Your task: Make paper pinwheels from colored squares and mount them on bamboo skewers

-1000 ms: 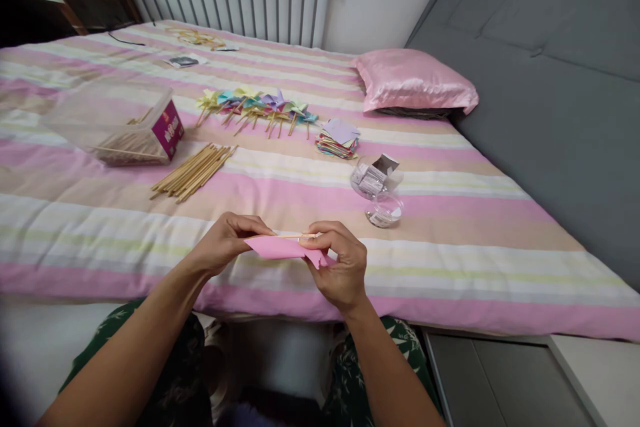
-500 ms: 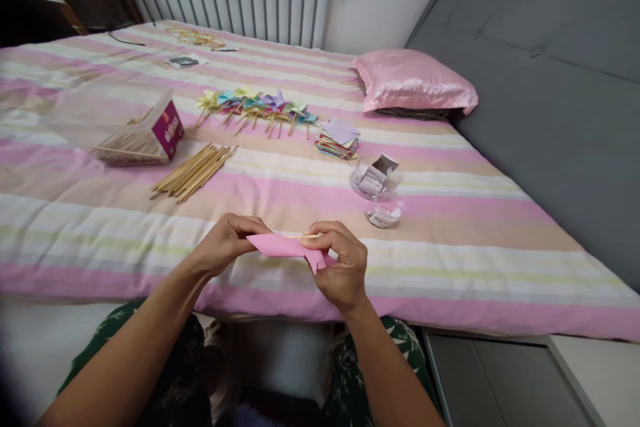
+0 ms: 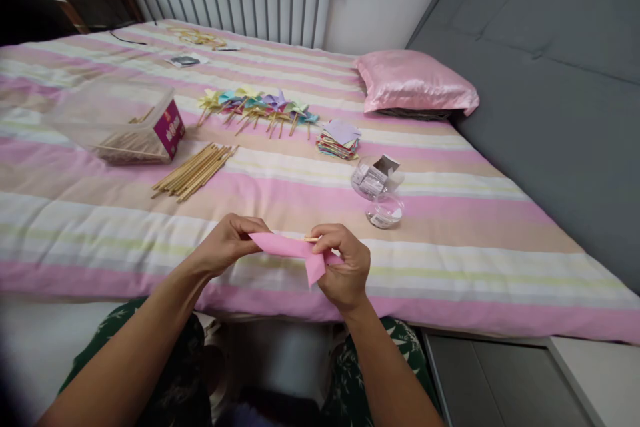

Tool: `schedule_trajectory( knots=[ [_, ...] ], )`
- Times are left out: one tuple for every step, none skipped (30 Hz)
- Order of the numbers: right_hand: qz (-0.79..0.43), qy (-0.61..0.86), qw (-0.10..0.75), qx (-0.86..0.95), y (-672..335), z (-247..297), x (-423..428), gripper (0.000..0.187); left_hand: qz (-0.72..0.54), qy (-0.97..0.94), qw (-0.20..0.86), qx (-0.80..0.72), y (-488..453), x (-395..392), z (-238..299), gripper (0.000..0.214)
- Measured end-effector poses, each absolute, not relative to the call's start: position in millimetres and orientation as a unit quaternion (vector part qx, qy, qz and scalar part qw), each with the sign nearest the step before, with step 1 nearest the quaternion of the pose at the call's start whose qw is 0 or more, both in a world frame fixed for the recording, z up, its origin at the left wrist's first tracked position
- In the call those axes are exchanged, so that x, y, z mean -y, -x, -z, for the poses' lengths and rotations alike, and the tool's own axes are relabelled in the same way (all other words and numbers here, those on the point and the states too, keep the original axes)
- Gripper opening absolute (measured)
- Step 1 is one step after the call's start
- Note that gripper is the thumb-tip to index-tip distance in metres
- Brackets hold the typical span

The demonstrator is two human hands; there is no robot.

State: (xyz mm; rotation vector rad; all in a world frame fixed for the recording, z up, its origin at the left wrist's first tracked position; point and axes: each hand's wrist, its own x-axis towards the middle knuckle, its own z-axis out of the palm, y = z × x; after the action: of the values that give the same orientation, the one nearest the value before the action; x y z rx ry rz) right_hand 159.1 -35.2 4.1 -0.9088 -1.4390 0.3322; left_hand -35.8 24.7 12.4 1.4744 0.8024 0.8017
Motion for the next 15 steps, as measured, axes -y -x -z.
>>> schedule_trajectory(
  knots=[
    [-0.145,0.399,0.651,0.629,-158.4,-4.3,35.2,0.017,-0.344,-0.635,0.599,-0.346,35.9,-25.0,-12.2,0.017],
    [-0.145,0.399,0.655,0.626,-157.7,-4.3,35.1,0.02,-0.343,-0.634,0.6,-0.347,36.1,-25.2,-12.3,0.016],
    [-0.145,0.399,0.657,0.623,-157.1,-4.1,34.9,0.022,-0.343,-0.631,0.601,-0.35,36.2,-25.4,-12.6,0.016],
    [-0.147,0.4,0.658,0.621,-156.5,-3.7,34.6,0.024,-0.341,-0.629,0.603,-0.352,36.2,-25.5,-12.9,0.015],
    [-0.148,0.401,0.66,0.618,-156.0,-3.2,34.1,0.026,-0.34,-0.627,0.607,-0.352,36.0,-25.4,-13.3,0.015],
    [-0.151,0.405,0.661,0.614,-155.4,-2.4,33.6,0.028,-0.338,-0.623,0.611,-0.352,35.6,-25.0,-13.5,0.015],
    [-0.158,0.411,0.663,0.606,-154.9,-1.6,33.0,0.028,-0.336,-0.618,0.616,-0.354,34.8,-24.4,-13.5,0.015],
    [-0.169,0.419,0.664,0.596,-154.4,-0.6,32.2,0.028,-0.333,-0.611,0.622,-0.358,33.7,-23.6,-13.1,0.015],
    [-0.182,0.431,0.665,0.582,-154.1,0.3,31.4,0.027,-0.33,-0.601,0.631,-0.363,32.4,-22.7,-12.4,0.015],
    [-0.197,0.444,0.664,0.568,-154.1,1.2,30.4,0.026,-0.328,-0.588,0.642,-0.367,30.9,-21.7,-11.3,0.016],
    [-0.21,0.458,0.661,0.555,-154.4,2.0,29.3,0.027,-0.327,-0.575,0.652,-0.37,29.3,-20.8,-10.1,0.017],
    [-0.222,0.471,0.658,0.544,-155.0,2.6,28.3,0.03,-0.327,-0.565,0.66,-0.371,28.1,-20.1,-8.7,0.018],
    [-0.232,0.481,0.655,0.535,-156.0,3.1,27.2,0.034,-0.327,-0.558,0.665,-0.373,27.1,-19.7,-7.2,0.02],
    [-0.242,0.487,0.654,0.526,-157.1,3.4,26.2,0.038,-0.328,-0.556,0.665,-0.376,26.7,-19.7,-5.8,0.021],
    [-0.252,0.49,0.655,0.517,-158.4,3.6,25.2,0.041,-0.331,-0.554,0.662,-0.382,26.8,-19.9,-4.6,0.021]
  ],
)
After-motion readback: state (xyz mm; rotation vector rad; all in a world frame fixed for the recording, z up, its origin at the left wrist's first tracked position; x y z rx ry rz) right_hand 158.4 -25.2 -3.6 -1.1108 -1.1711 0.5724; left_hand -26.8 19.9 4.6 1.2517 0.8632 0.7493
